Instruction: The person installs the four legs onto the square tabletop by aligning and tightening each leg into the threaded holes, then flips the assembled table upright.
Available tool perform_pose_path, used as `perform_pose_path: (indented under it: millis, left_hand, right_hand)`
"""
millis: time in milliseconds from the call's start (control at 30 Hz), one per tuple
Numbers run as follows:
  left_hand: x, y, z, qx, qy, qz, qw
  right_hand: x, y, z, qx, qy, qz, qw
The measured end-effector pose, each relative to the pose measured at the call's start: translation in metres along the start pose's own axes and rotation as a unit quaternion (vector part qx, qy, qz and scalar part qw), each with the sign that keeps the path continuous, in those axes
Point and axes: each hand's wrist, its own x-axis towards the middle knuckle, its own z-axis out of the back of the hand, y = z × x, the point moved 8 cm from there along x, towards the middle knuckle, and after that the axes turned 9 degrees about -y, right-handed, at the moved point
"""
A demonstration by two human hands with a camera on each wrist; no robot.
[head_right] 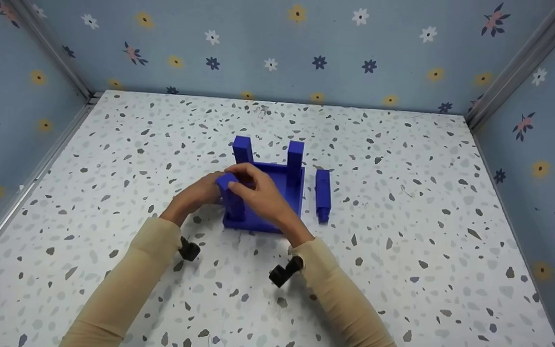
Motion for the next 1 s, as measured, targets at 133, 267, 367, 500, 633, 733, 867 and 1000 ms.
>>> perform_pose_path:
  millis: [133, 267, 367, 500, 633, 733, 867, 1000]
  left_hand:
    - [-0.001, 0.001, 0.000, -0.001, -0.004, 0.005, 1.0000]
    - [-0.001, 0.002, 0.000, -0.007, -0.001, 0.015, 0.9999]
    - [-0.002, 0.002, 0.000, -0.016, 0.002, 0.018, 0.9997]
    - [-0.002, 0.002, 0.000, -0.016, 0.002, 0.015, 0.9997]
    - [-0.002, 0.002, 0.000, -0.021, 0.005, 0.022, 0.9995]
    - [-0.002, 0.003, -0.001, -0.024, 0.008, 0.027, 0.9993]
    - [-0.001, 0.004, -0.002, -0.016, 0.007, 0.026, 0.9995]
    - [-0.001, 0.005, -0.002, -0.016, 0.007, 0.033, 0.9993]
  right_hand:
    - [-0.002, -0.001, 0.005, -0.021, -0.002, -0.004, 0.9998]
    - [-0.005, 0.000, 0.006, -0.045, 0.000, -0.002, 0.9990]
    - [-0.006, 0.002, 0.005, -0.067, -0.003, 0.010, 0.9977]
    - [-0.008, 0.006, 0.004, -0.094, -0.022, 0.031, 0.9948]
    - [-0.010, 0.008, 0.002, -0.126, -0.049, 0.061, 0.9890]
    - [-0.010, 0.010, 0.003, -0.147, -0.068, 0.083, 0.9834]
    - [-0.013, 0.016, 0.002, -0.162, -0.085, 0.095, 0.9785]
    - [-0.019, 0.031, -0.002, -0.169, -0.086, 0.096, 0.9771]
